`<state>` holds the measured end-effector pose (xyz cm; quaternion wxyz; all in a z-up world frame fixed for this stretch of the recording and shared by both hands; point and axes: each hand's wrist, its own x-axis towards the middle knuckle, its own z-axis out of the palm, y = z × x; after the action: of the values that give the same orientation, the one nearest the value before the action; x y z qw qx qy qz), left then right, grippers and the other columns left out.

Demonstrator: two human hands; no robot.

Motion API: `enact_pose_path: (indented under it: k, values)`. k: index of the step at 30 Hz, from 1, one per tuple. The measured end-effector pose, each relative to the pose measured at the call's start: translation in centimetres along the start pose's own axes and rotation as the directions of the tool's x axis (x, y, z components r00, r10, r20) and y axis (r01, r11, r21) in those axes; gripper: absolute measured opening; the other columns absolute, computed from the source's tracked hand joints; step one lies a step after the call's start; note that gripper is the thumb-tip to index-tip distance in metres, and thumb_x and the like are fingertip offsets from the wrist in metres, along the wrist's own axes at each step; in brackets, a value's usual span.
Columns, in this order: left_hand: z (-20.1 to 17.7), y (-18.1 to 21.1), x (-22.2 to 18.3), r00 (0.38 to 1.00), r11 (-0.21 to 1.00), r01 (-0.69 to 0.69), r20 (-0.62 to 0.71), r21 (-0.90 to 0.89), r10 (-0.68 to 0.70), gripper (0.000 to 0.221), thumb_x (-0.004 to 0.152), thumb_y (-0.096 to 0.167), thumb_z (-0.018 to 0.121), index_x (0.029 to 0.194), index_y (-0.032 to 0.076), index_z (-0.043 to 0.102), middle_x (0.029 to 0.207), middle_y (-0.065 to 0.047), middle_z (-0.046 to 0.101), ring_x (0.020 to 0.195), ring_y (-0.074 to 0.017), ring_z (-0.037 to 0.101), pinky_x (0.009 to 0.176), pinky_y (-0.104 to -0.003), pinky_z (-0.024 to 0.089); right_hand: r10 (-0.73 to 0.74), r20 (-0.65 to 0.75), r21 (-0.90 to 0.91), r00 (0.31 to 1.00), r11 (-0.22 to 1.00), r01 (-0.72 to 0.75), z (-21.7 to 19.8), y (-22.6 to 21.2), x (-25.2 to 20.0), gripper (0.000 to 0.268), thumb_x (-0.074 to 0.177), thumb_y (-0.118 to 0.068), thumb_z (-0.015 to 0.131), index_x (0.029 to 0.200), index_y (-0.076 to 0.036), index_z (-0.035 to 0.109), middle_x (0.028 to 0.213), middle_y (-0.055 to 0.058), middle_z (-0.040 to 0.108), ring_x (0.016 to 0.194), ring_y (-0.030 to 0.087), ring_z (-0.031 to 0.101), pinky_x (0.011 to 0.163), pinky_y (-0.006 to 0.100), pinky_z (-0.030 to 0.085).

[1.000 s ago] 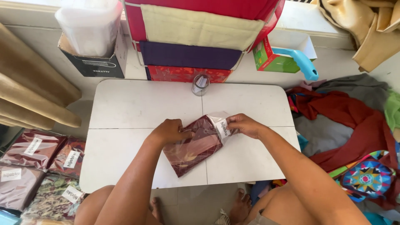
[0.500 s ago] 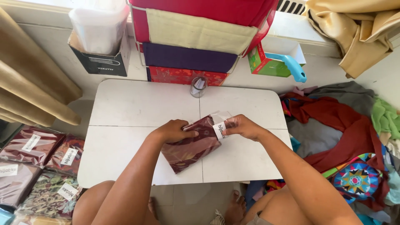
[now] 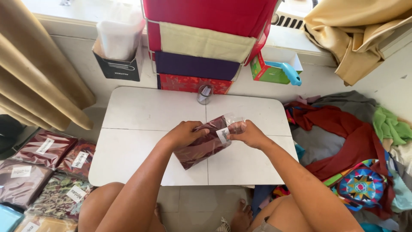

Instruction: Cleaning a piece of fabric with a lint roller, folding it, and placing it into a plastic packaging sleeve.

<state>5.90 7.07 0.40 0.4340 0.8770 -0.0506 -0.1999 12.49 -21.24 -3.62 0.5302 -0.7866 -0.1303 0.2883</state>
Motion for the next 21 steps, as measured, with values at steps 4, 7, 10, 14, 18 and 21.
enact_pose_path:
  k: [4,7,10,14,18,21]
  values:
    - [0.2,1.1,-1.2,0.998,0.999,-0.039,-0.041,-0.010,0.039,0.037,0.097,0.048,0.060,0.114,0.020,0.076,0.105,-0.015,0.078,0.110,-0.0376,0.071,0.094,-0.047,0.056,-0.019,0.011,-0.031,1.000,0.999,0.020,0.2,-0.8,-0.9,0.021,0.083,0.002,0.076,0.102,-0.004,0.080,0.084,0.006,0.079,0.079,0.012,0.070,0.084,0.030,0.057]
    - [0.6,1.8,-2.2,0.995,0.997,-0.060,-0.088,-0.039,0.056,0.036,0.098,0.046,0.058,0.109,0.017,0.077,0.100,-0.016,0.078,0.106,-0.0387,0.072,0.092,-0.048,0.056,-0.071,-0.002,-0.001,0.997,0.997,0.071,1.9,-3.7,-2.8,0.026,0.073,0.000,0.088,0.097,-0.004,0.079,0.081,0.003,0.077,0.078,0.012,0.070,0.082,0.029,0.057]
    - [0.4,3.0,-3.3,0.992,0.995,-0.082,-0.102,-0.050,0.077,0.037,0.098,0.045,0.059,0.111,0.016,0.076,0.100,-0.017,0.078,0.106,-0.0396,0.072,0.091,-0.048,0.056,-0.095,-0.103,-0.086,0.990,0.993,0.086,1.0,-1.3,-2.4,0.025,0.072,-0.005,0.092,0.094,-0.006,0.080,0.078,0.003,0.077,0.075,0.011,0.070,0.081,0.028,0.056]
    - [0.6,4.1,-4.4,0.989,0.993,-0.093,-0.122,-0.066,0.085,0.037,0.099,0.045,0.059,0.109,0.014,0.077,0.097,-0.017,0.078,0.102,-0.0380,0.073,0.089,-0.047,0.057,-0.117,-0.095,-0.106,0.989,0.989,0.107,1.4,-3.6,-3.6,0.020,0.079,-0.006,0.086,0.098,-0.005,0.081,0.083,0.005,0.080,0.080,0.011,0.069,0.085,0.030,0.055]
    - [0.8,4.7,-5.2,0.985,0.990,-0.123,-0.131,-0.075,0.112,0.037,0.099,0.045,0.060,0.108,0.013,0.077,0.098,-0.018,0.078,0.103,-0.0392,0.072,0.089,-0.047,0.056,-0.146,-0.046,-0.128,0.988,0.982,0.139,2.0,-4.9,-4.4,0.017,0.084,-0.007,0.080,0.101,-0.009,0.082,0.088,0.001,0.080,0.087,0.010,0.069,0.090,0.031,0.055]
    - [0.9,5.0,-5.6,0.982,0.987,-0.140,-0.141,-0.082,0.127,0.035,0.099,0.042,0.060,0.108,0.012,0.076,0.096,-0.017,0.078,0.102,-0.0388,0.073,0.089,-0.046,0.056,-0.169,-0.058,-0.111,0.984,0.981,0.162,2.5,-5.0,-5.1,0.022,0.080,-0.009,0.085,0.102,-0.009,0.082,0.087,0.003,0.081,0.086,0.011,0.070,0.089,0.032,0.055]
